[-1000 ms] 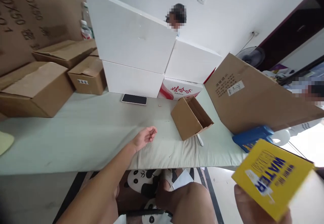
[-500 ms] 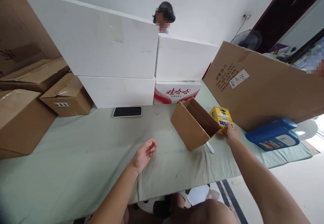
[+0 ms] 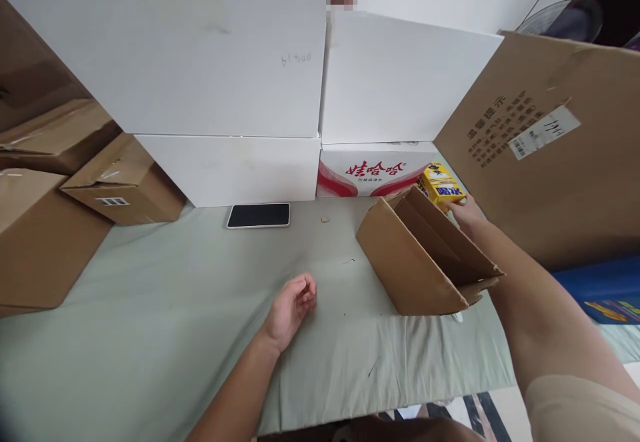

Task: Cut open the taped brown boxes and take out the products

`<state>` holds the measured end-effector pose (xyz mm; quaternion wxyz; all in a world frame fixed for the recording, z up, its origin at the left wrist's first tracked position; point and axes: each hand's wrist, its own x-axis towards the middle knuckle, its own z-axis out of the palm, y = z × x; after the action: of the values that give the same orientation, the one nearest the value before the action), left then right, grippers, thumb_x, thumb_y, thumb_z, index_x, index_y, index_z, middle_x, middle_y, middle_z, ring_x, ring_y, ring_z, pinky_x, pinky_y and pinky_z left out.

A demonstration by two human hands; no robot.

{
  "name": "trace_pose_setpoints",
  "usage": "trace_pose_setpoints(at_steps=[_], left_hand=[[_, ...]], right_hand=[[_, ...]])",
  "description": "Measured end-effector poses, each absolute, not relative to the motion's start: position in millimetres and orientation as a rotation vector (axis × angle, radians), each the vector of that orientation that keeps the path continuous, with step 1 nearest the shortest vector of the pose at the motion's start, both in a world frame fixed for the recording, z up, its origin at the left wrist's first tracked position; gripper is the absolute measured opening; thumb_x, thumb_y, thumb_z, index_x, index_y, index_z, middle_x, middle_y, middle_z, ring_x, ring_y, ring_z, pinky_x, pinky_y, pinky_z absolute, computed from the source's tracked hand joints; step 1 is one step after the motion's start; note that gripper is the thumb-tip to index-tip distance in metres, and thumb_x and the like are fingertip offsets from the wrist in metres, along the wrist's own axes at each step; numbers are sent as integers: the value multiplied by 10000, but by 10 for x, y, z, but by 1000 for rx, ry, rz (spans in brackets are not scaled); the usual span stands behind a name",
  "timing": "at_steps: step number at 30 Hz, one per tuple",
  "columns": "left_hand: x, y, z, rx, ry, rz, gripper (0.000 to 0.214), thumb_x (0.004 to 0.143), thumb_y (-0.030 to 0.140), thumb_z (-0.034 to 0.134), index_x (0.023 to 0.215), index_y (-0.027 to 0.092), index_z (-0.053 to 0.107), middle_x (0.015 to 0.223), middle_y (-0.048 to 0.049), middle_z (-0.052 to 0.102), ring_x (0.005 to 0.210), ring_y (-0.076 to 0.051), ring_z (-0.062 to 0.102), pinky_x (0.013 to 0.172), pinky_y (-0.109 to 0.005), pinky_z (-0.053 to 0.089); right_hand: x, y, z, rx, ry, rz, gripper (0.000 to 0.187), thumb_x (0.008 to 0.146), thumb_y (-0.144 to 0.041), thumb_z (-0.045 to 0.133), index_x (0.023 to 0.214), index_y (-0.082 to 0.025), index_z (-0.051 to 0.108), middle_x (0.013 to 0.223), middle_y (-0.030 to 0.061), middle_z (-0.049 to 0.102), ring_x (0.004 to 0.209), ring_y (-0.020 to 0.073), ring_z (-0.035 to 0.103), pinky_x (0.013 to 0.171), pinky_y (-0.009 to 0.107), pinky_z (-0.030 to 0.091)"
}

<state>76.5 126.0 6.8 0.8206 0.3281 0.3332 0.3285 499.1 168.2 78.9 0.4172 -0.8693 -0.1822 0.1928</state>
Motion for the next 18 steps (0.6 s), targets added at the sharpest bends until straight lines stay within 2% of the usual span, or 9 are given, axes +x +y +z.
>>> trace_pose_setpoints(at_steps=[2,3,5,7,9,10,12,15,18], left_hand=[[760,1258,72,701,708,702,347,675,499,675,651,185,529,573,63,333,545,-85,296,572,-264,219],[754,1256,78,699,707,709,349,672,500,677,654,184,530,573,63,335,544,-84,298,571,-262,219],[733,1250,99,692,705,733,354,665,506,679,660,185,529,572,65,338,540,-82,300,570,-257,224],[704,1239,129,680,698,762,357,655,508,683,660,188,522,566,69,332,533,-80,297,568,-253,229],[669,1224,164,669,685,794,354,649,501,688,656,191,517,562,71,326,528,-79,294,563,-250,233],[650,1214,181,664,676,809,351,646,496,690,655,191,517,562,71,325,525,-79,293,560,-249,235],[613,1194,209,658,660,833,339,636,482,693,651,190,522,560,70,327,520,-77,296,553,-246,238],[563,1165,238,651,651,859,321,622,462,693,646,187,530,556,68,332,511,-75,307,547,-243,251],[519,1138,252,650,655,884,312,635,457,682,652,191,518,570,68,327,514,-74,306,547,-236,261]], right_hand=[[4926,1655,826,-2180,-498,518,810,814,-115,703,1554,-182,379,1644,191,367,1476,305,426,1225,444,339],[4884,1618,859,-2170,-518,538,810,815,-127,695,1556,-191,375,1664,182,337,1501,297,397,1243,439,315],[4780,1491,966,-2130,-553,591,654,875,-203,628,1502,-209,442,1656,154,370,1526,272,372,1249,425,315],[4649,1287,1123,-2079,-583,649,451,956,-320,501,1401,-245,526,1610,117,458,1503,248,421,1210,409,386],[4491,1014,1297,-1995,-646,730,403,989,-441,382,1312,-286,568,1551,81,536,1431,234,518,1107,377,500],[4404,865,1377,-1953,-694,780,411,975,-490,384,1287,-302,575,1511,70,575,1380,236,568,1040,362,547],[4222,577,1497,-1920,-830,880,444,895,-544,526,1282,-332,576,1406,52,654,1271,254,643,927,344,597],[3983,270,1558,-2102,-976,904,478,769,-387,740,1229,-324,623,1222,35,733,1130,254,685,802,293,601],[3871,117,1531,-2334,-718,766,209,830,-246,676,1039,-245,670,1062,50,738,931,202,701,630,230,545]])
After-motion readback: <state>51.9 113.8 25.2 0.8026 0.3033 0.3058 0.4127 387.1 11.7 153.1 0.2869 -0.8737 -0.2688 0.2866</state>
